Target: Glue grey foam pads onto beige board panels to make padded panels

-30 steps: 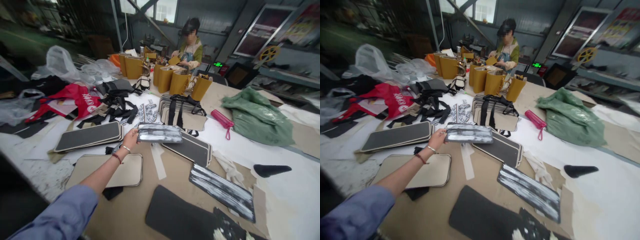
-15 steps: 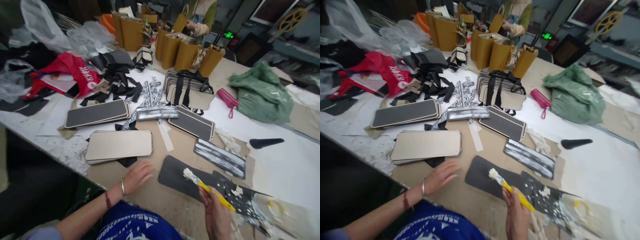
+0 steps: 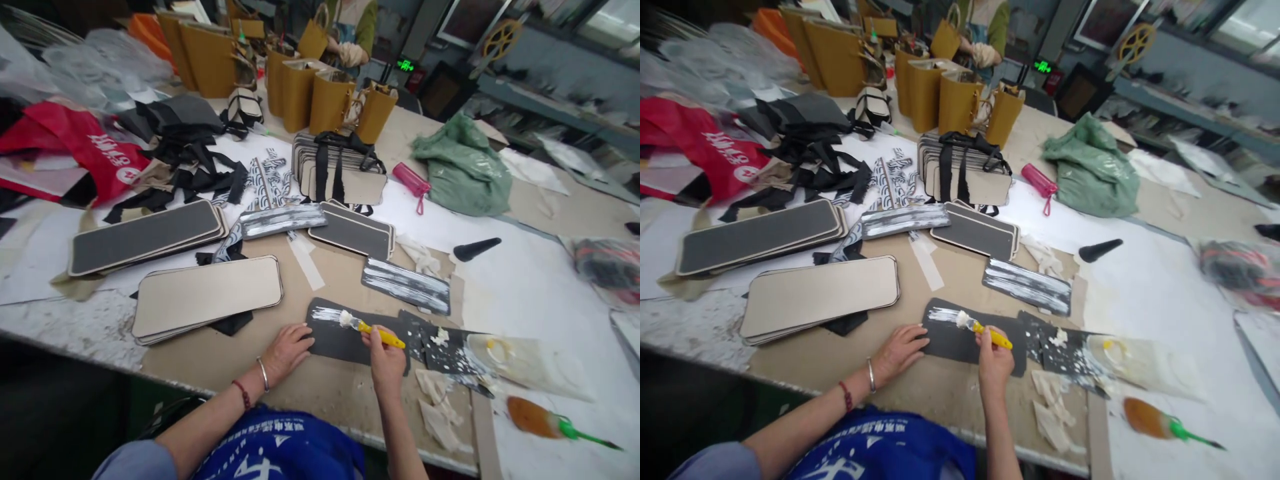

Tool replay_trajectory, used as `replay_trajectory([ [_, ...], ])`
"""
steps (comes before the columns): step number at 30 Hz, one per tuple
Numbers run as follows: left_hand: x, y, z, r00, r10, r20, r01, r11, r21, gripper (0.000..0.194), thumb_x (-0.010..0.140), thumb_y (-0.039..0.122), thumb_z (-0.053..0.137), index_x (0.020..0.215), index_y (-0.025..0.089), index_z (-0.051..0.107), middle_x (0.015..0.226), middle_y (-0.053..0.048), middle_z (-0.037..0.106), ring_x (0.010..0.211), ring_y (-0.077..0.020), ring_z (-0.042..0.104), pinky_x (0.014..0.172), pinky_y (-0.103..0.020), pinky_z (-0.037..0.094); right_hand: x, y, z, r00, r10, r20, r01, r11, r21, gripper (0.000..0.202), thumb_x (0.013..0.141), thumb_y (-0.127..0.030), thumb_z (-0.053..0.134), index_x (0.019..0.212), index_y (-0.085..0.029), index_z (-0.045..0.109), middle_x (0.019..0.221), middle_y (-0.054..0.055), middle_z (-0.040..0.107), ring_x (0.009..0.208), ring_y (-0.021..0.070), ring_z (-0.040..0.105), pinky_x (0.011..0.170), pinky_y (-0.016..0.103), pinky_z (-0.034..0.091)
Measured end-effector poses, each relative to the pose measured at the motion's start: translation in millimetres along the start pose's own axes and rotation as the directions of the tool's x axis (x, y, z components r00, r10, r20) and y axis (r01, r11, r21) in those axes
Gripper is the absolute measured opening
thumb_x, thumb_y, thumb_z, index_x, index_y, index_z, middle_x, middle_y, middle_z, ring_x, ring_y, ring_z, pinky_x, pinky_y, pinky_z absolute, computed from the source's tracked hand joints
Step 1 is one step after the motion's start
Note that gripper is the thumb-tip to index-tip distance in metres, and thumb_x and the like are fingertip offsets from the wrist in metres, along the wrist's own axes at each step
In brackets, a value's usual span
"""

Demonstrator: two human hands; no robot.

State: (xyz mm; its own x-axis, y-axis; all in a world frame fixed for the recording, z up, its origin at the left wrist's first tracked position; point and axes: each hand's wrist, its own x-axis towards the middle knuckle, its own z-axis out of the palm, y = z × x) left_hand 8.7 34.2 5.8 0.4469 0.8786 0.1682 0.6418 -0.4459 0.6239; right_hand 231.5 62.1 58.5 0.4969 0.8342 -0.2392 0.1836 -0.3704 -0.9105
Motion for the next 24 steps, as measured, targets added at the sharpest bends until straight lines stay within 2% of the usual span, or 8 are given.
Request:
replay_trajectory([
  [7,0.1,-4.8,3.1,1.0,0.018,0.002,-0.018,0.999,0.044,0.022,0.083,0.024,0.048,0.101,0.02,0.06,0.108,-0.01,0.059,0.106,-0.0228,0.05,0.089,-0.042,0.043,42.9,15.8,-88.2,0.968,0.049,-0.247,-0.064,0.997,-0.053,0.047,0.062,-0.054,0.061,0.082,-0.011,0.061,0.062,0.007,0.065,0.064,0.0245,0.064,0.064,0.035,0.053],
  [10,-0.5,-6.4,4.8,1.0,0.016,0.007,-0.016,0.999,0.051,0.022,0.083,0.025,0.048,0.101,0.021,0.06,0.109,-0.009,0.059,0.107,-0.0225,0.05,0.09,-0.042,0.043,54.5,19.0,-111.8,0.952,0.063,-0.301,-0.091,0.993,-0.08,0.045,0.062,-0.053,0.06,0.079,-0.011,0.062,0.06,0.007,0.064,0.066,0.0263,0.064,0.064,0.036,0.052],
  [12,-0.4,-5.8,4.5,1.0,0.002,0.01,-0.003,0.999,0.044,0.023,0.083,0.025,0.047,0.101,0.021,0.06,0.109,-0.009,0.058,0.107,-0.0226,0.05,0.09,-0.043,0.043,53.5,17.9,-118.8,0.947,0.068,-0.315,-0.087,0.995,-0.044,0.045,0.061,-0.052,0.062,0.079,-0.011,0.062,0.061,0.008,0.065,0.067,0.0265,0.064,0.065,0.036,0.052],
  [14,0.4,-3.4,1.7,1.0,-0.004,0.024,0.004,1.0,0.013,0.023,0.083,0.025,0.046,0.101,0.021,0.06,0.11,-0.01,0.058,0.108,-0.023,0.049,0.09,-0.043,0.043,42.4,13.8,-116.6,0.953,0.059,-0.297,-0.052,0.998,0.031,0.046,0.061,-0.051,0.063,0.083,-0.011,0.06,0.066,0.007,0.065,0.068,0.0255,0.064,0.067,0.037,0.052],
  [17,3.2,0.8,-6.8,0.998,-0.025,0.054,0.03,0.996,-0.089,0.027,0.084,0.024,0.042,0.106,0.018,0.056,0.112,-0.011,0.057,0.111,-0.0221,0.047,0.094,-0.043,0.041,8.5,3.5,-96.1,0.983,0.003,-0.185,0.002,1.0,0.027,0.044,0.064,-0.05,0.063,0.088,-0.014,0.058,0.073,0.007,0.066,0.069,0.023,0.064,0.069,0.037,0.052],
  [19,6.2,1.8,-13.1,0.994,-0.078,0.073,0.09,0.982,-0.168,0.031,0.085,0.022,0.035,0.11,0.017,0.052,0.111,-0.011,0.057,0.108,-0.0196,0.049,0.095,-0.04,0.041,-19.5,-3.3,-73.6,0.995,-0.073,-0.069,0.069,0.996,-0.059,0.039,0.069,-0.049,0.06,0.088,-0.015,0.059,0.078,0.007,0.065,0.071,0.0219,0.063,0.07,0.035,0.051],
  [21,9.6,0.7,-17.5,0.985,-0.145,0.093,0.163,0.958,-0.234,0.033,0.085,0.019,0.03,0.111,0.016,0.05,0.108,-0.01,0.058,0.104,-0.0172,0.051,0.093,-0.037,0.042,-45.1,-7.4,-47.4,0.987,-0.154,0.044,0.158,0.983,-0.098,0.033,0.073,-0.046,0.057,0.085,-0.016,0.061,0.083,0.008,0.064,0.074,0.0211,0.062,0.071,0.033,0.05],
  [24,13.9,-3.3,-19.3,0.975,-0.196,0.108,0.22,0.928,-0.301,0.032,0.085,0.018,0.028,0.108,0.016,0.049,0.103,-0.01,0.06,0.1,-0.016,0.053,0.09,-0.034,0.043,-69.6,-6.0,-8.1,0.968,-0.174,0.18,0.182,0.983,-0.026,0.03,0.077,-0.044,0.053,0.085,-0.016,0.061,0.085,0.008,0.063,0.074,0.02,0.061,0.069,0.032,0.05],
])
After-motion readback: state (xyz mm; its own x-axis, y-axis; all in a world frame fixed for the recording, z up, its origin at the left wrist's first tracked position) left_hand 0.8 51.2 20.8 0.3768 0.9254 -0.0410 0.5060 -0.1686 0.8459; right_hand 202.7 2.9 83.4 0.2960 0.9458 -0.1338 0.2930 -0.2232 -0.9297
